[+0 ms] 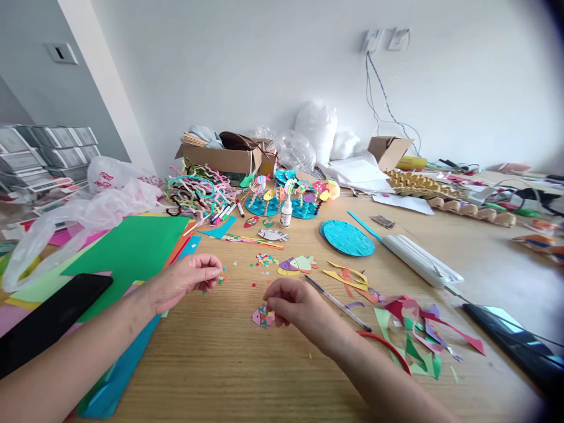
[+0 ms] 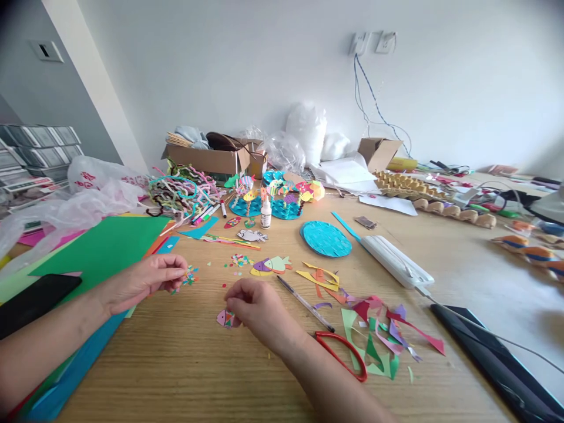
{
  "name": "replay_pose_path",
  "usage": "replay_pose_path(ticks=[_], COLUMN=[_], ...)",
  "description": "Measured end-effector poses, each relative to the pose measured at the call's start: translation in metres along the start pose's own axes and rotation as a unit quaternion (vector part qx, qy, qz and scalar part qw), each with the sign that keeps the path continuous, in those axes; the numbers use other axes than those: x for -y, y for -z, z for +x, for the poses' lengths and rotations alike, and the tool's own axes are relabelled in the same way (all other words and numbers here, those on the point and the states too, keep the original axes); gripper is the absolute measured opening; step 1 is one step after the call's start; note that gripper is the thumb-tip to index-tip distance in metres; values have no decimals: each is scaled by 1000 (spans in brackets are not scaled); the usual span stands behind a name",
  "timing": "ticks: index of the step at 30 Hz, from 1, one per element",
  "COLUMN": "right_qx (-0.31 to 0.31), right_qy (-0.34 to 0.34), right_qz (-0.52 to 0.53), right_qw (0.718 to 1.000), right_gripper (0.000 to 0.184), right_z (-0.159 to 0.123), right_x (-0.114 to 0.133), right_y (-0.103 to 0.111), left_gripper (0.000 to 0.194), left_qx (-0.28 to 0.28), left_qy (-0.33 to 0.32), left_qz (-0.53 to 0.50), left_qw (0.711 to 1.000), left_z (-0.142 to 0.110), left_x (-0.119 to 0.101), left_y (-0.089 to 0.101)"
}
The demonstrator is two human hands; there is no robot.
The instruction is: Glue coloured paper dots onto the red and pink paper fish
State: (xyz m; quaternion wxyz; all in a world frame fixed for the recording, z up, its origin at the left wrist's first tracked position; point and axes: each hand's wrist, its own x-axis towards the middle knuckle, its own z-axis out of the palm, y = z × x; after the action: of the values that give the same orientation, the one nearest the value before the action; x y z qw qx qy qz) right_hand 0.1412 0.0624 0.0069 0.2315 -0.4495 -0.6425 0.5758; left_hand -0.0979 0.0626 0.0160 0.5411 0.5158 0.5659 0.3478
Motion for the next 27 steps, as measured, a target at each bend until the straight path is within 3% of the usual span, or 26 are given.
replay_pose_path(ticks=[2, 4, 8, 12, 17, 27], right_qx=[31, 22, -36, -75, -82, -80], right_qy=[-32, -26, 24, 31, 49, 74], right_qz=[35, 21, 11, 78, 127, 113], right_qw=[998, 999, 999, 994, 987, 988], right_gripper=[7, 7, 4, 4, 5, 6], right_z=[-2, 0, 13, 23, 26, 29], right_x=[11, 20, 21, 12, 3, -6], right_y=[-6, -10, -13, -13, -12, -14], left_gripper=[24, 23, 22, 22, 21, 19], left_qx=[18, 24, 27, 44, 55, 35], left_qy=[-14, -35, -54, -55, -57, -56], left_qz=[-18, -44, -83, -107, -134, -163], left_qw=[1000, 998, 995, 992, 988, 984], left_z=[-2, -3, 0, 6, 10, 14], left_x=[-3, -5, -5, 1, 8, 17], left_y=[-12, -24, -46, -59, -67, -67])
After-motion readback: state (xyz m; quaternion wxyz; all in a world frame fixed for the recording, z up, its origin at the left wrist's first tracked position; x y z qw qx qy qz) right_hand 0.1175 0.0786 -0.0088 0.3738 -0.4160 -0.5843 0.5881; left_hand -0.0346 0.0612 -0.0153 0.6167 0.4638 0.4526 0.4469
